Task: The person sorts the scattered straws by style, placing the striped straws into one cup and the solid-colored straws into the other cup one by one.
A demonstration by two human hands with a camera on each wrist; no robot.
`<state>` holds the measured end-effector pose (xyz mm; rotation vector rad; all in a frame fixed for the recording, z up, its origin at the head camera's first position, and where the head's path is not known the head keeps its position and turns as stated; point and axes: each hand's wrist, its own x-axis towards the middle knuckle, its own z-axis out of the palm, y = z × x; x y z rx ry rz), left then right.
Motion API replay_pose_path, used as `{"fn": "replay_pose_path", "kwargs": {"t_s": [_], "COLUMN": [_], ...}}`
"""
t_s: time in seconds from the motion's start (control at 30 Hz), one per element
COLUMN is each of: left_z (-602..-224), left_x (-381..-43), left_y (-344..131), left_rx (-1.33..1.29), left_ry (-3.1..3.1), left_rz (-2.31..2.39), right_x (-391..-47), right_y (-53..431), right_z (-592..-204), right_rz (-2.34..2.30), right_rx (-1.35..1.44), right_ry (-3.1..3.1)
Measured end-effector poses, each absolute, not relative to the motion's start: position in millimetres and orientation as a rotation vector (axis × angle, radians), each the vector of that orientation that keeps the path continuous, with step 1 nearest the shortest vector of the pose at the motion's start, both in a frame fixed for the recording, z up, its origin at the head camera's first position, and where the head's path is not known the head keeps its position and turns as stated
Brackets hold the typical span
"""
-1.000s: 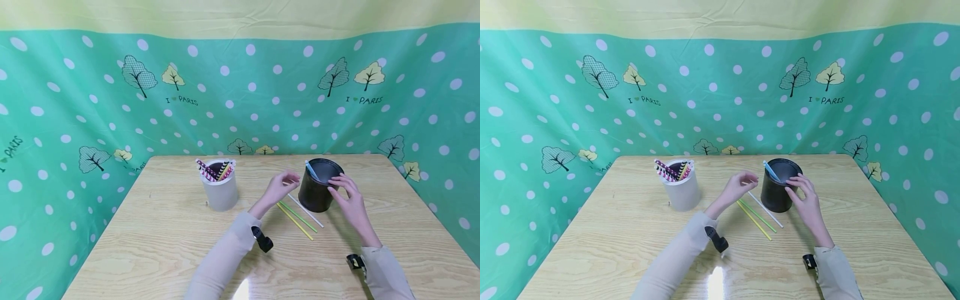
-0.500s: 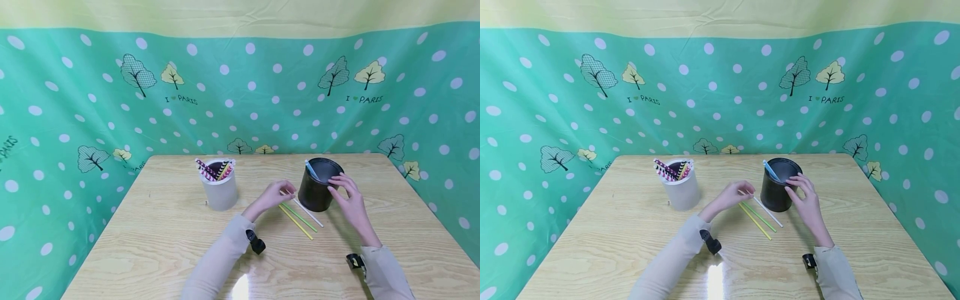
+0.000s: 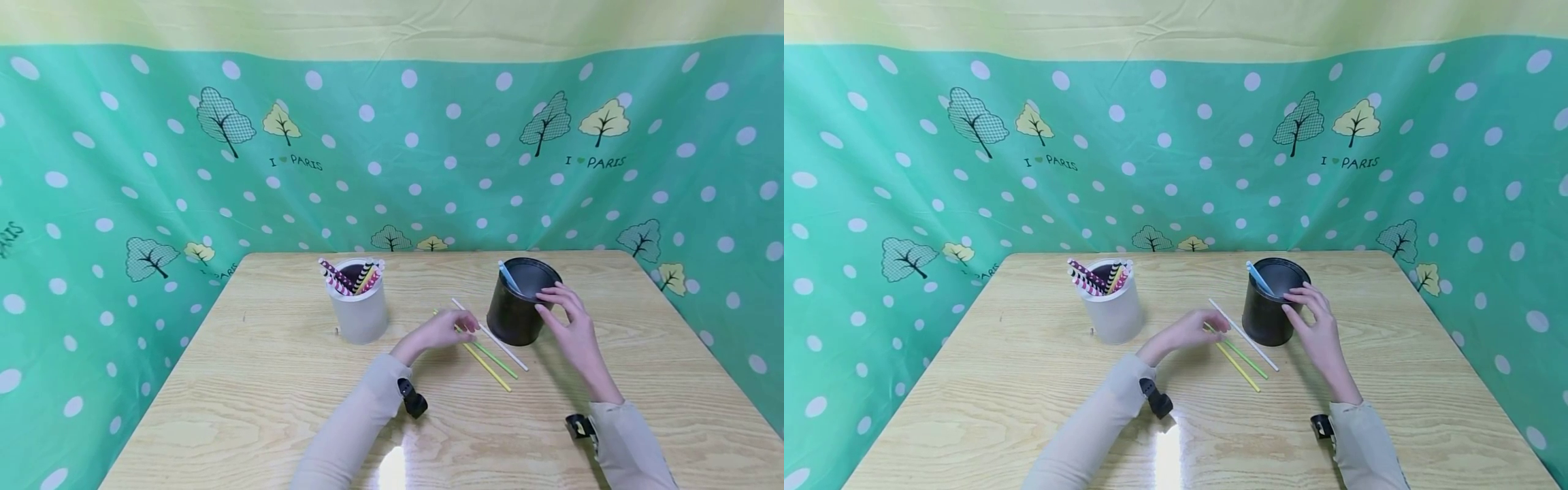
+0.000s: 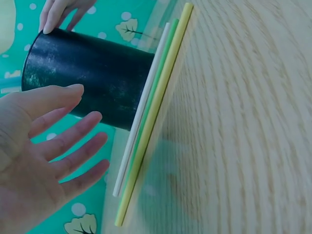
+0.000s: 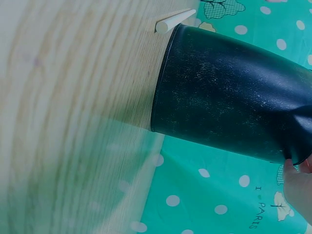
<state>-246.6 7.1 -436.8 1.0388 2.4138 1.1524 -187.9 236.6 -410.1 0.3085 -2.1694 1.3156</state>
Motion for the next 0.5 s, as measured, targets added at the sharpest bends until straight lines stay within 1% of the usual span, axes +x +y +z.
{"fn": "replay_pose_path", "kwargs": {"t_s": [0.13, 0.33, 0.5], "left_z": [-439.6, -441.3, -445.5], "left_x": [-245.6, -244.2, -245.6], "left_y": [5.0, 2.4, 1.7], "left_rx": [1.036, 1.035, 1.069], "left_ry": [2.394, 2.385, 2.408], "left_rz": [1.121, 1.048, 0.970], "right_x": [-183.9, -193.8, -196.9], "right_y": [232.6, 243.2, 245.8], "right_z": [-404.3, -418.9, -424.0], "right_rz": [1.317, 1.295, 1.290], "right_rx": [0.323, 0.300, 0.315], "right_ry": [-2.159, -2.188, -2.180]}}
